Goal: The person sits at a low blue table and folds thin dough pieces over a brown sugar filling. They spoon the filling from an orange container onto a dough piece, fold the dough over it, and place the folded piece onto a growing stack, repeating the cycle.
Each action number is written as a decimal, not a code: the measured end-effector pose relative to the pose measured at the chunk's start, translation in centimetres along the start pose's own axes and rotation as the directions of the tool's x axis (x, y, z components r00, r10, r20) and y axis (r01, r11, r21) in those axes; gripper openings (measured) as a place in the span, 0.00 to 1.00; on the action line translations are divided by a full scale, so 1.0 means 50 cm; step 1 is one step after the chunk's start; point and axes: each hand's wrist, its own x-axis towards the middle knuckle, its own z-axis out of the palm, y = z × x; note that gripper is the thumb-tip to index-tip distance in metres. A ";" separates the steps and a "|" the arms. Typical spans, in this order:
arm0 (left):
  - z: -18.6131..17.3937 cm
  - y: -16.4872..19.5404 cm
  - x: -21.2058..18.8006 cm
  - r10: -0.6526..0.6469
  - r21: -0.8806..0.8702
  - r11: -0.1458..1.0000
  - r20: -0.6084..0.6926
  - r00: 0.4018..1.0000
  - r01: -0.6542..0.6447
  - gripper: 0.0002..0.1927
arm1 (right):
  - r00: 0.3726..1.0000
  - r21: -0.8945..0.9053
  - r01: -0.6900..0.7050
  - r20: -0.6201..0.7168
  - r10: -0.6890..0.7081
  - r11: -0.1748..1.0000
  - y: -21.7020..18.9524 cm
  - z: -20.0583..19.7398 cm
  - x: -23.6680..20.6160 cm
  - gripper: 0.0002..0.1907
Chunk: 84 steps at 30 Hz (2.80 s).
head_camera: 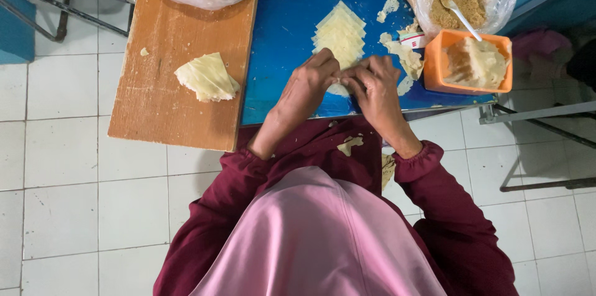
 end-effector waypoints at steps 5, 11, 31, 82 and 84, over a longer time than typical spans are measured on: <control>0.014 -0.007 0.007 0.014 0.097 0.995 -0.030 0.999 -0.011 0.02 | 0.998 -0.120 0.042 -0.043 -0.047 0.992 -0.002 0.012 -0.018 0.06; 0.018 0.013 -0.008 -0.017 0.193 0.980 -0.105 0.994 0.037 0.06 | 0.998 -0.446 0.054 -0.007 -0.063 0.893 -0.037 0.003 -0.063 0.23; 0.014 0.057 -0.076 -0.003 0.342 0.940 -0.019 1.000 0.010 0.18 | 0.981 -0.004 -0.009 0.193 0.009 1.000 0.036 0.007 0.074 0.30; 0.008 0.053 -0.080 -0.004 0.374 0.927 -0.002 1.000 0.004 0.17 | 0.956 -0.019 -0.286 0.062 0.287 0.958 0.380 -0.215 0.086 0.06; 0.008 0.053 -0.077 -0.004 0.351 0.936 -0.007 1.000 0.006 0.17 | 0.925 0.033 -0.376 0.078 0.373 0.926 0.386 -0.216 0.087 0.07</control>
